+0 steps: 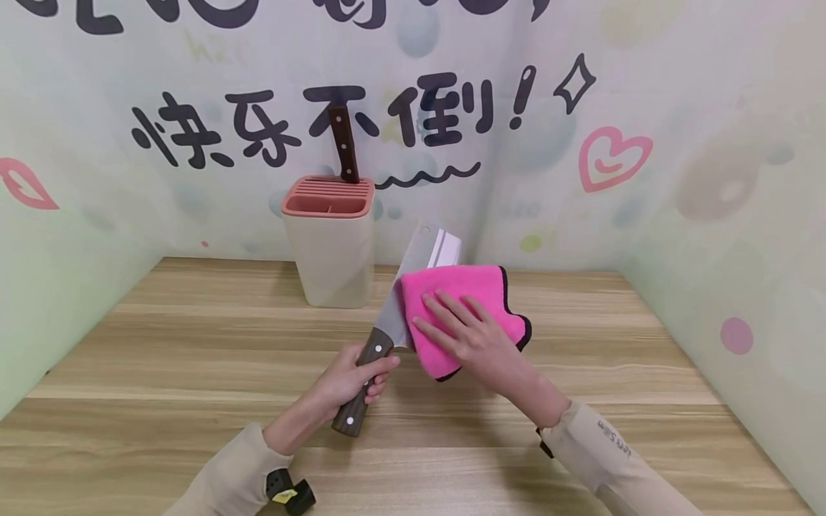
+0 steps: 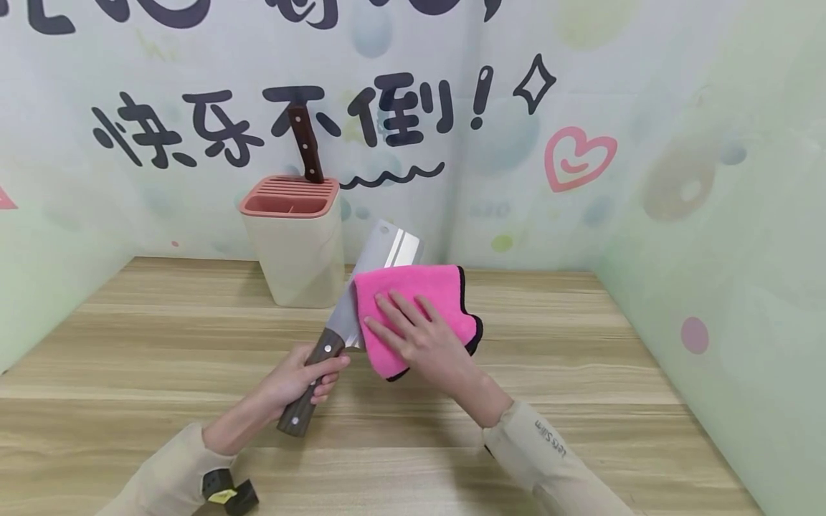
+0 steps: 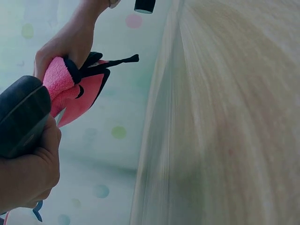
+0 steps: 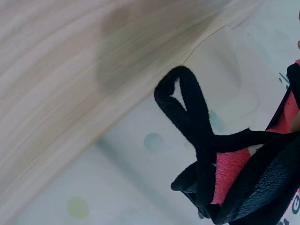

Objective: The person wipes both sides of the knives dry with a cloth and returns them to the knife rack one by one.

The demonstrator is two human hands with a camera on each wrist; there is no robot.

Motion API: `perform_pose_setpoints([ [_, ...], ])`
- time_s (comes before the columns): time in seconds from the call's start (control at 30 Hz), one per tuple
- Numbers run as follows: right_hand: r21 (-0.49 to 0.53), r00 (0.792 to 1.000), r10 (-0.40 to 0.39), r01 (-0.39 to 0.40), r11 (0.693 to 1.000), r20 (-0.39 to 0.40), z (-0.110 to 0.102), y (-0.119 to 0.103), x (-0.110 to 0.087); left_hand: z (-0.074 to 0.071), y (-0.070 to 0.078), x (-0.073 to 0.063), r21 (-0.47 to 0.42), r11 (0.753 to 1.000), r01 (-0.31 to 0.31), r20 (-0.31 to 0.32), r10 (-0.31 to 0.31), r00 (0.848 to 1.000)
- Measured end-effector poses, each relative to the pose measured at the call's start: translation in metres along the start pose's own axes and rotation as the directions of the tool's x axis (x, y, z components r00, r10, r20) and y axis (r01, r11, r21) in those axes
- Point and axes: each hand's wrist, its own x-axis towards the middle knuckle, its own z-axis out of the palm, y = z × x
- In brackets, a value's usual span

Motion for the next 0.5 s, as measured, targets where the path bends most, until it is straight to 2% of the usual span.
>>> perform_pose_setpoints([
  [0.5,0.039,0.992,0.126,-0.125,0.991,-0.027,0.012,0.028,0.005,0.001,-0.003,-0.001,-0.005,1.0,0.005,0.017,-0.005,1.0],
])
